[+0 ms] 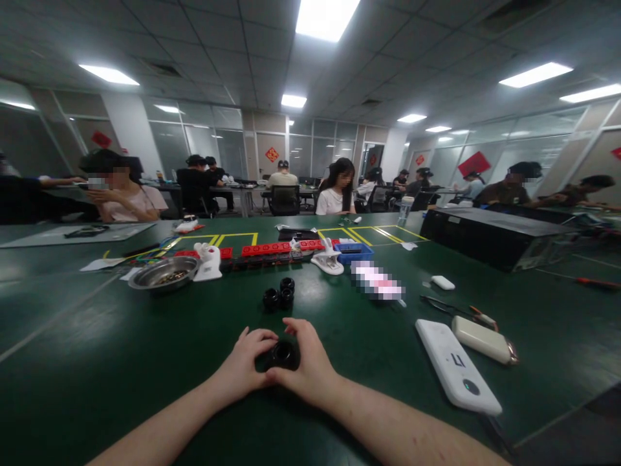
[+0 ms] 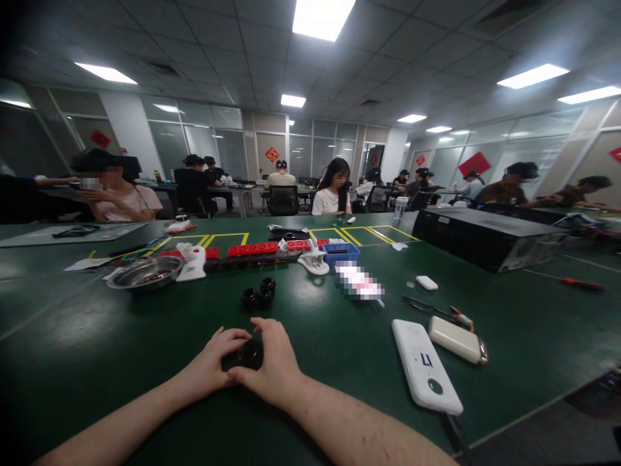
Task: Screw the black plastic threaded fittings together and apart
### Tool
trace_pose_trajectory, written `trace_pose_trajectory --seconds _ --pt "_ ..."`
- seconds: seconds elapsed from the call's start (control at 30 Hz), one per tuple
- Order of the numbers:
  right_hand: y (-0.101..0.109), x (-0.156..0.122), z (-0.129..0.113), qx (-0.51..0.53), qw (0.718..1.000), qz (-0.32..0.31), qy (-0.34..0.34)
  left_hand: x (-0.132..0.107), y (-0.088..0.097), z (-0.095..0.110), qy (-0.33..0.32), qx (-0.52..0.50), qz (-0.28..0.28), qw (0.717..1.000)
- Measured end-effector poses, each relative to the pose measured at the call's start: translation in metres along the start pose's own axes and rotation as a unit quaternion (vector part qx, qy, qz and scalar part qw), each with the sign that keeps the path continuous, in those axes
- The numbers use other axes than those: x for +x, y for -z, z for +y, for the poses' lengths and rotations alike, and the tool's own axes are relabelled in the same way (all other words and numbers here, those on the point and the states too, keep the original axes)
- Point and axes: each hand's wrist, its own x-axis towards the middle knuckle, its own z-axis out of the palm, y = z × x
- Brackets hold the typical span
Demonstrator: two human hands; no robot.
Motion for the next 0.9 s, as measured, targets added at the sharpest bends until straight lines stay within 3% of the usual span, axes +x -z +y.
trace_pose_trajectory --seconds 0.3,0.53,0.73,0.83,0.9 --pt "0.000 -0.002 0.001 0.023 0.998 -0.052 0.040 0.001 0.002 0.004 0.011 -0.013 -0.009 1.000" --pt "0.000 -0.001 0.000 -0.019 1.000 -0.005 -0.013 0.001 0.000 -0.002 0.013 -0.008 -0.018 1.000" --pt "-0.005 -0.001 0.005 0.011 0.998 -0.049 0.036 0.002 -0.002 0.001 -0.013 -0.002 0.005 1.000" --pt "0.011 0.002 -0.006 -0.002 0.998 -0.003 0.070 -0.002 -0.002 0.003 0.003 0.000 0.014 1.000" --pt "0.037 0.002 -0.020 -0.017 0.993 0.071 0.092 -0.009 0.006 0.004 0.030 -0.004 0.014 0.999"
